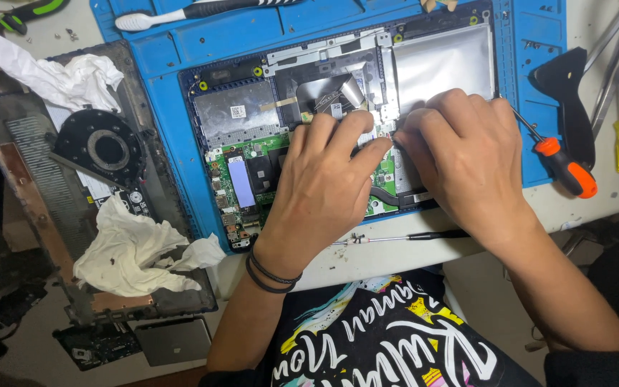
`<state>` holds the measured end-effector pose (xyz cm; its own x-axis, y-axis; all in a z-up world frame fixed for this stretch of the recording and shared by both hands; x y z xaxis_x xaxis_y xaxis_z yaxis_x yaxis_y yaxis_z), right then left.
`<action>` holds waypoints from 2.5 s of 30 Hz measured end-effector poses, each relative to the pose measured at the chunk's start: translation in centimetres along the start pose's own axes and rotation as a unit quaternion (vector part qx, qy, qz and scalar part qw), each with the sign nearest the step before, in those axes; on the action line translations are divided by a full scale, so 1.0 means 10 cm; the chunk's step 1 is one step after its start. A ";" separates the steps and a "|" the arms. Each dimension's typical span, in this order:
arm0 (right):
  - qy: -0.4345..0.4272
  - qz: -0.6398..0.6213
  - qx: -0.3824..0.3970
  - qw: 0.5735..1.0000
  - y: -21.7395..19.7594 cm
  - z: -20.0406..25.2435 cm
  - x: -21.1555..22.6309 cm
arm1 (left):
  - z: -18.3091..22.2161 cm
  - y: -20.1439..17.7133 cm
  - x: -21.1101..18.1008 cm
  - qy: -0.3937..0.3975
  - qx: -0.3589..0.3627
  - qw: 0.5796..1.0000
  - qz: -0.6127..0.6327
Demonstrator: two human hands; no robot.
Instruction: Cleaning a laptop cooling fan with a toothbrush and reinstalling it into the laptop chassis.
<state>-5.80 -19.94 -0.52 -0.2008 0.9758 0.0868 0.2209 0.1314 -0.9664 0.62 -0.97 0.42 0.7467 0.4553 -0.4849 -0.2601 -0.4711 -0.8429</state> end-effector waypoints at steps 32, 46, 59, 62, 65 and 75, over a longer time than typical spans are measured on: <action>0.030 0.064 0.011 0.997 -0.21 0.21 -0.41 | -0.05 0.00 -0.04 0.054 0.000 0.988 -0.142; 0.095 -0.014 0.002 0.995 -0.22 0.38 -0.56 | -0.21 0.01 -0.14 0.067 -0.014 0.985 -0.159; 0.108 -0.056 0.006 0.993 -0.21 0.37 -0.50 | -0.40 0.25 -0.22 0.073 0.009 0.988 -0.134; 0.108 -0.032 -0.006 0.994 -0.16 0.36 -0.48 | -0.37 0.25 -0.23 0.071 0.018 0.988 -0.139; 0.104 -0.017 -0.013 0.994 -0.15 0.33 -0.47 | -0.38 0.24 -0.28 0.074 0.001 0.983 -0.167; 0.112 -0.026 -0.012 0.993 -0.17 0.32 -0.46 | -0.43 0.34 -0.20 0.010 -0.096 0.988 -0.118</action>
<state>-8.30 -25.23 -0.06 0.0049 0.9815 0.1912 0.2392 0.1845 -0.9533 0.86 -6.78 -0.43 0.7850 0.5554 -0.2746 0.0420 -0.4899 -0.8707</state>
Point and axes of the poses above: each hand's wrist, its own z-axis away from the middle knuckle, its own y-axis out of the palm, x = y × z, the point moved 1 cm from there along -z, towards the middle knuckle, and after that the axes turned 2 degrees about z, right-handed, at the moved point
